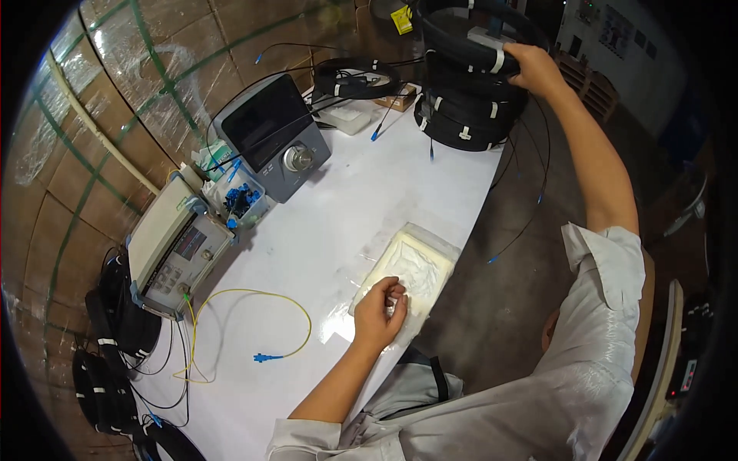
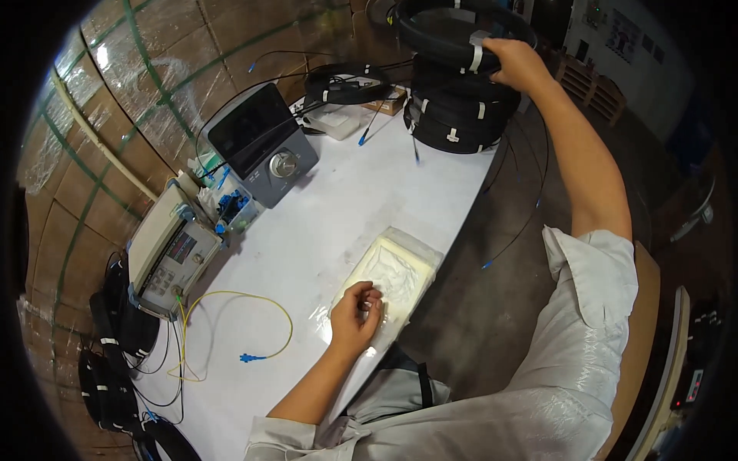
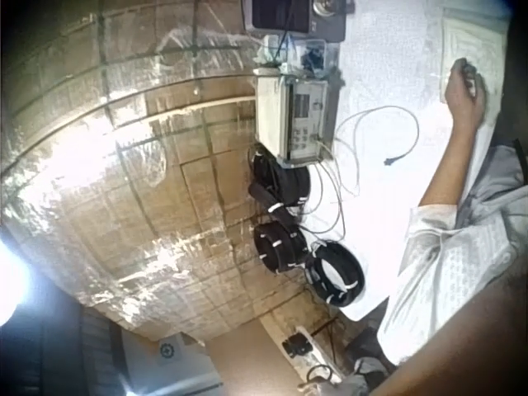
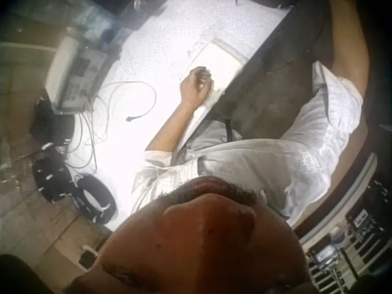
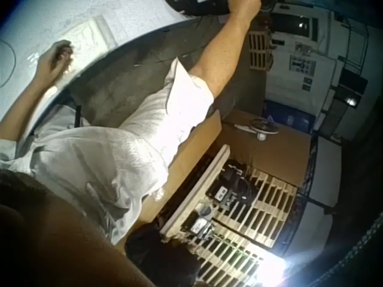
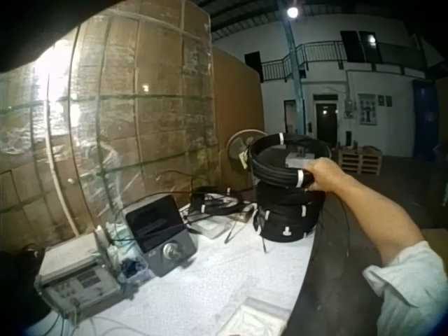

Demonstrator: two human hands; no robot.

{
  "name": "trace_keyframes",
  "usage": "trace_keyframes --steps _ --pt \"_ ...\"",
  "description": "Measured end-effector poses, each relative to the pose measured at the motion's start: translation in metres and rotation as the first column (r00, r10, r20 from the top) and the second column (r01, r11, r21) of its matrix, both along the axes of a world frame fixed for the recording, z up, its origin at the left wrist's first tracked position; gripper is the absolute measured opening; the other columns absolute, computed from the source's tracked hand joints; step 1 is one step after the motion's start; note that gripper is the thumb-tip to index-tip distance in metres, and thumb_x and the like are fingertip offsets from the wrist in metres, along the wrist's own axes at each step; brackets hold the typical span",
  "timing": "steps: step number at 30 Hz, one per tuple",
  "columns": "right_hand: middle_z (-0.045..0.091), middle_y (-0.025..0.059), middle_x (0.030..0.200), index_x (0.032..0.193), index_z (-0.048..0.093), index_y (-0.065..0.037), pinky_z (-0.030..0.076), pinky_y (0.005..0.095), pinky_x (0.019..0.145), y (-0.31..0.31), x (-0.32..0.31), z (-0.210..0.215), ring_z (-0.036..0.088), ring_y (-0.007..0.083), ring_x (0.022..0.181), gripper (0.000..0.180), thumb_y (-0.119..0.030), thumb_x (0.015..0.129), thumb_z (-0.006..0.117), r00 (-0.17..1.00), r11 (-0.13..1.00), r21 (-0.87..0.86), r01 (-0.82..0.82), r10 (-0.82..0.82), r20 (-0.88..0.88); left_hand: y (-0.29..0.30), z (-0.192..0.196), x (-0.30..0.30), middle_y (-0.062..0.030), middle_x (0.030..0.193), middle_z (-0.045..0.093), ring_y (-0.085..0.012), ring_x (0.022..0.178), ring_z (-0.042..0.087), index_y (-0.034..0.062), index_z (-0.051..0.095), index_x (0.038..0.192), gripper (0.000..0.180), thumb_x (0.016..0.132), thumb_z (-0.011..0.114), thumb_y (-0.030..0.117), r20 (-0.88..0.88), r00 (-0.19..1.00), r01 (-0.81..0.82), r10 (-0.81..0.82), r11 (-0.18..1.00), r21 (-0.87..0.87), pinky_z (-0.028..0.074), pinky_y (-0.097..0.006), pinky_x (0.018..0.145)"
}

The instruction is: Testing fiber optic cables using an optical power meter and a visual fault locator at a factory workbench.

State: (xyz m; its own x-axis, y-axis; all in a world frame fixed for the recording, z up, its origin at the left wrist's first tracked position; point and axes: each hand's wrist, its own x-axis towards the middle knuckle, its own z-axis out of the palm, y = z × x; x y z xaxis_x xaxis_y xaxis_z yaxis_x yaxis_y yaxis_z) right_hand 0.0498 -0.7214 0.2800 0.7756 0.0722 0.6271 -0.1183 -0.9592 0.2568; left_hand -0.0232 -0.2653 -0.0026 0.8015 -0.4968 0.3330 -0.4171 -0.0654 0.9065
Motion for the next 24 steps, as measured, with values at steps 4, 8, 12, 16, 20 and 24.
trace_keyframes --steps 4,8,12,16,20,24 --pt "0.064 0.0161 0.119 0.122 0.059 -0.006 0.05 0.0418 0.095 -0.03 0.025 0.002 0.06 0.0352 0.11 0.06 -0.006 0.065 0.08 0.991 0.993 0.0 0.122 -0.122 -0.052 0.001 0.002 -0.002 -0.0101 0.092 0.069 -0.0177 0.079 0.067 -0.0005 0.057 0.115 0.034 0.083 0.069 0.006 0.028 0.999 -0.029 0.028 0.999 0.021 0.054 -0.028 0.068" --pt "0.064 0.0174 0.118 0.123 0.057 -0.004 0.049 0.0416 0.098 -0.06 0.044 -0.03 0.06 0.0367 0.111 0.062 -0.004 0.066 0.08 0.972 0.984 0.039 0.176 -0.168 -0.164 0.0 0.001 0.001 -0.0105 0.092 0.069 -0.0198 0.079 0.068 0.0006 0.058 0.114 0.035 0.081 0.071 0.006 0.077 0.997 -0.037 0.029 0.994 0.102 0.054 -0.029 0.067" --pt "0.063 0.0199 0.121 0.131 0.052 -0.001 0.049 0.0406 0.099 -0.077 0.052 -0.033 0.058 0.0367 0.116 0.078 0.002 0.059 0.08 0.923 0.943 0.191 0.271 -0.199 -0.329 -0.001 0.005 -0.001 -0.0096 0.091 0.069 -0.0195 0.077 0.067 0.0015 0.059 0.112 0.034 0.081 0.072 0.007 0.073 0.997 -0.03 0.022 0.995 0.1 0.054 -0.029 0.066" --pt "0.063 0.0178 0.124 0.133 0.053 -0.003 0.048 0.0391 0.102 -0.057 0.064 -0.02 0.057 0.0342 0.12 0.08 0.005 0.058 0.081 0.844 0.94 0.167 0.297 -0.176 -0.507 0.002 0.003 0.003 -0.0093 0.089 0.069 -0.0195 0.076 0.067 0.0019 0.059 0.111 0.035 0.08 0.073 0.007 0.094 0.995 -0.053 0.042 0.991 0.12 0.054 -0.029 0.064" --pt "0.063 0.0154 0.124 0.132 0.056 -0.005 0.047 0.0397 0.102 -0.054 0.061 -0.022 0.058 0.0332 0.119 0.075 0.006 0.061 0.08 0.845 0.93 0.21 0.301 -0.158 -0.511 0.002 0.002 0.0 -0.0088 0.088 0.069 -0.0194 0.073 0.067 0.0022 0.059 0.111 0.035 0.08 0.073 0.007 0.076 0.996 -0.046 0.038 0.993 0.108 0.053 -0.029 0.063" --pt "0.064 0.0153 0.122 0.129 0.057 -0.005 0.048 0.0394 0.101 -0.048 0.061 -0.023 0.059 0.0324 0.118 0.071 0.003 0.063 0.082 0.84 0.932 0.159 0.325 -0.207 -0.502 -0.001 0.009 0.001 -0.0091 0.089 0.069 -0.0193 0.076 0.067 0.0019 0.059 0.112 0.036 0.08 0.073 0.007 0.109 0.994 -0.045 0.03 0.989 0.144 0.054 -0.029 0.064"
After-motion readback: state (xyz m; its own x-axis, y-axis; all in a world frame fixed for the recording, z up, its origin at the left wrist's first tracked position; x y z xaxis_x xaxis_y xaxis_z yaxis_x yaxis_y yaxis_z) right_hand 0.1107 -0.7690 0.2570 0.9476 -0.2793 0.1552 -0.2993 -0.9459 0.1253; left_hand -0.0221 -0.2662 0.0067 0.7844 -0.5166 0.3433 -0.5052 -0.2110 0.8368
